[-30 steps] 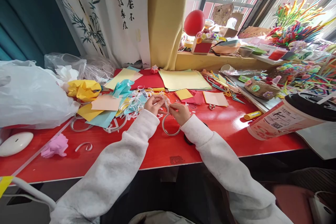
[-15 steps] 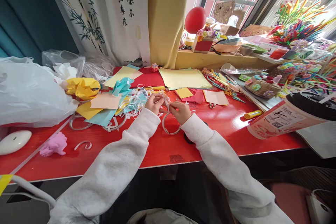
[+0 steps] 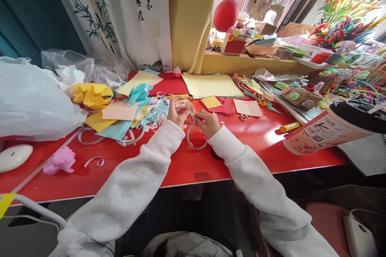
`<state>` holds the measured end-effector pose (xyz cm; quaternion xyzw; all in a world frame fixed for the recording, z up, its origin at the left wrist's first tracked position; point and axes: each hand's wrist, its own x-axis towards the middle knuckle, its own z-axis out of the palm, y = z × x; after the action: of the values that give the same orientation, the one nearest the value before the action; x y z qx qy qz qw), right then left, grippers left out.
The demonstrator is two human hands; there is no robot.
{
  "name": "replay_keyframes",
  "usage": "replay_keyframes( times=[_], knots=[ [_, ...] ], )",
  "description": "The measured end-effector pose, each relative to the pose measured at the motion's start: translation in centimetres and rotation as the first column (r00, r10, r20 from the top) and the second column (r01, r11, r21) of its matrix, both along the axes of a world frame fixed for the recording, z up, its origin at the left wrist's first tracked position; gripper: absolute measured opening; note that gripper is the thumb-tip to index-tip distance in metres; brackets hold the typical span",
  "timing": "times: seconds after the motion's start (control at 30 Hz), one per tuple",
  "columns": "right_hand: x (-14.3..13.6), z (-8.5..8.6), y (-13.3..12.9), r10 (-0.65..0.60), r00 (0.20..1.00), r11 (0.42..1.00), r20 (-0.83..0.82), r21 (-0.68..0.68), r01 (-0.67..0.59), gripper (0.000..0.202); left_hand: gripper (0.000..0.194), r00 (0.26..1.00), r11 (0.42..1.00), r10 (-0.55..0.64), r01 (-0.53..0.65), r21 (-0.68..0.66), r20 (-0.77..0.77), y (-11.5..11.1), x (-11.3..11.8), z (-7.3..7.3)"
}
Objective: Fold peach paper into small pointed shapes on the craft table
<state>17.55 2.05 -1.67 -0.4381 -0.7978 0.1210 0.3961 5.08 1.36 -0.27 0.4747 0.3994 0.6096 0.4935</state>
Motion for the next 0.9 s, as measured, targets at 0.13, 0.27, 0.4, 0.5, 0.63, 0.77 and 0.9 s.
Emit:
replay_keyframes(
  times=[0.13,0.27,0.4,0.5,0.63,0.77,0.9],
  knots=[
    [0.0,0.0,0.0,0.005,1.000,1.000,-0.019,0.015,-0.005,0.027,0.041,0.999,0.999,-0.012,0.014,-0.051,0.035,0.3,-0.2,-0.1],
    [0.0,0.2,0.0,0.001,1.000,1.000,-0.017,0.013,-0.001,0.029,0.032,0.994,0.983,-0.047,0.065,-0.172,0.103,0.8,-0.6,0.1],
    [0.1,0.3,0.0,0.028,0.999,0.999,-0.029,-0.022,-0.028,0.028,0.024,0.984,0.961,-0.136,0.159,-0.228,0.113,0.8,-1.2,0.5],
    [0.2,0.2,0.1,0.085,0.993,0.991,-0.080,-0.094,-0.092,0.027,0.027,0.981,0.956,-0.147,0.173,-0.238,0.124,0.8,-1.3,0.6],
    [0.2,-0.1,0.4,0.121,0.977,0.964,-0.174,-0.213,-0.157,0.026,0.022,0.984,0.963,-0.108,0.140,-0.232,0.144,0.8,-1.2,0.5],
    [0.4,0.0,1.1,0.167,0.924,0.865,-0.343,-0.399,-0.304,0.025,0.015,0.989,0.962,-0.075,0.105,-0.252,0.128,0.7,-1.2,0.6],
    [1.3,0.9,1.6,0.220,0.780,0.568,-0.586,-0.573,-0.591,0.038,0.012,0.987,0.948,-0.110,0.139,-0.285,0.116,0.4,-1.2,1.1]
  ],
)
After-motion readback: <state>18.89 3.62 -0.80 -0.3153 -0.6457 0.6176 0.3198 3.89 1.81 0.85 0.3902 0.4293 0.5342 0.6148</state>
